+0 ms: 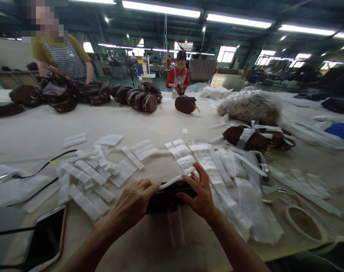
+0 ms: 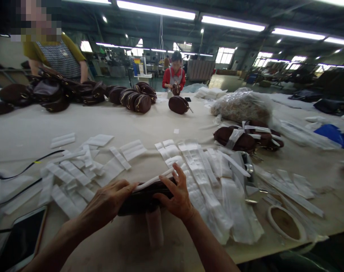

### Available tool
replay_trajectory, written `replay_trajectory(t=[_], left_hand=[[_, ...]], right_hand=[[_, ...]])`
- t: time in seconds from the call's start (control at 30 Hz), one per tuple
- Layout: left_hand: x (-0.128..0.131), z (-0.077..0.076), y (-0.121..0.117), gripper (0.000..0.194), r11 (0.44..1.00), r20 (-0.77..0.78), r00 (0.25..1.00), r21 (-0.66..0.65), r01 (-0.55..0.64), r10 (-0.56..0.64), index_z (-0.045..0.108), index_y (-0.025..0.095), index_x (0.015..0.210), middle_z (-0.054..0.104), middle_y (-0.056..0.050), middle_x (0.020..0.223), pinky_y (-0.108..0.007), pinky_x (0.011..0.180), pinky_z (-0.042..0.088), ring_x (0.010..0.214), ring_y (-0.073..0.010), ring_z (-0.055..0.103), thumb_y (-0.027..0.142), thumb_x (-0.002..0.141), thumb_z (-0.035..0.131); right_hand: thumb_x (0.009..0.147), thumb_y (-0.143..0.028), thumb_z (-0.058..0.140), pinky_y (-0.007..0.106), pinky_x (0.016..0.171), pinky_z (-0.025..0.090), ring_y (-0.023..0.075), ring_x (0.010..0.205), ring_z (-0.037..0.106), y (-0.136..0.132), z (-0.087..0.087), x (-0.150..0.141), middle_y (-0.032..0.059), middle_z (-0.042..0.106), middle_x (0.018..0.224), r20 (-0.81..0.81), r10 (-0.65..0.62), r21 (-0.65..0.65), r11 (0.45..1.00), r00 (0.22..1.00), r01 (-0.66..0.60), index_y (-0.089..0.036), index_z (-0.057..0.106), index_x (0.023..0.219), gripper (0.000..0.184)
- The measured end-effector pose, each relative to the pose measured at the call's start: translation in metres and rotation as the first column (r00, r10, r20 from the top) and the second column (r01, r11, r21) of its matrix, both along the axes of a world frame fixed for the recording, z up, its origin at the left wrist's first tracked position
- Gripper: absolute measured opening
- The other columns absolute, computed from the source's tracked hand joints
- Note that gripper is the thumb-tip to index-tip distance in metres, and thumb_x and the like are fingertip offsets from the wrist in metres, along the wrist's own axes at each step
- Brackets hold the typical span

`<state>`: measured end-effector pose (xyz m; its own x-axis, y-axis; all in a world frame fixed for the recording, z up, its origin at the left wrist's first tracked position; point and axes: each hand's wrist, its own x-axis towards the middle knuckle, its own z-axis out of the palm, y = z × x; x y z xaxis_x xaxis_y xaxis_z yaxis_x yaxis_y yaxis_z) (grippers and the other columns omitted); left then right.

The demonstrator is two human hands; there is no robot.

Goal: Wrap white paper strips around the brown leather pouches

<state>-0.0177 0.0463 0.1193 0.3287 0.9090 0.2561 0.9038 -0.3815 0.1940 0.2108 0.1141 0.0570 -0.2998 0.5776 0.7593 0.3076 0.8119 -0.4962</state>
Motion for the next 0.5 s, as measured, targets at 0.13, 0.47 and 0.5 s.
replay_trajectory(t=[0.13,0.47,0.5], left_hand=[[0.0,-0.001,-0.001,0.039,1.0,-0.002,1.0,0.009,0.024,-0.024,0.058,0.023,0.117,0.063,-0.004,0.085,-0.026,0.064,0.048,0.073,-0.0162,0.06,0.014,0.086,0.037],[-0.004,-0.018,0.004,0.042,1.0,-0.052,0.999,0.022,-0.002,0.003,0.056,0.027,0.121,0.06,-0.003,0.083,-0.027,0.065,0.047,0.073,-0.0174,0.058,0.012,0.085,0.039],[-0.004,-0.02,0.004,0.042,1.0,-0.083,0.997,0.029,0.003,0.0,0.055,0.025,0.121,0.06,-0.004,0.083,-0.028,0.066,0.047,0.073,-0.0179,0.058,0.011,0.085,0.039]], right_hand=[[0.078,-0.026,0.07,0.052,0.098,0.047,0.0353,0.136,0.03,-0.001,0.002,0.0,0.0104,0.021,0.148,0.014,0.013,-0.015,1.0,1.0,-0.012,-0.026,0.057,0.119,0.044],[0.081,-0.03,0.064,0.059,0.099,0.039,0.0275,0.108,0.048,-0.004,0.009,-0.003,0.0067,0.05,0.101,0.114,-0.045,0.14,0.99,0.992,0.029,-0.027,0.057,0.116,0.035],[0.082,-0.029,0.063,0.059,0.1,0.038,0.026,0.105,0.049,-0.005,0.008,-0.003,0.0056,0.049,0.097,0.125,-0.048,0.147,0.989,0.991,0.029,-0.027,0.059,0.115,0.033]])
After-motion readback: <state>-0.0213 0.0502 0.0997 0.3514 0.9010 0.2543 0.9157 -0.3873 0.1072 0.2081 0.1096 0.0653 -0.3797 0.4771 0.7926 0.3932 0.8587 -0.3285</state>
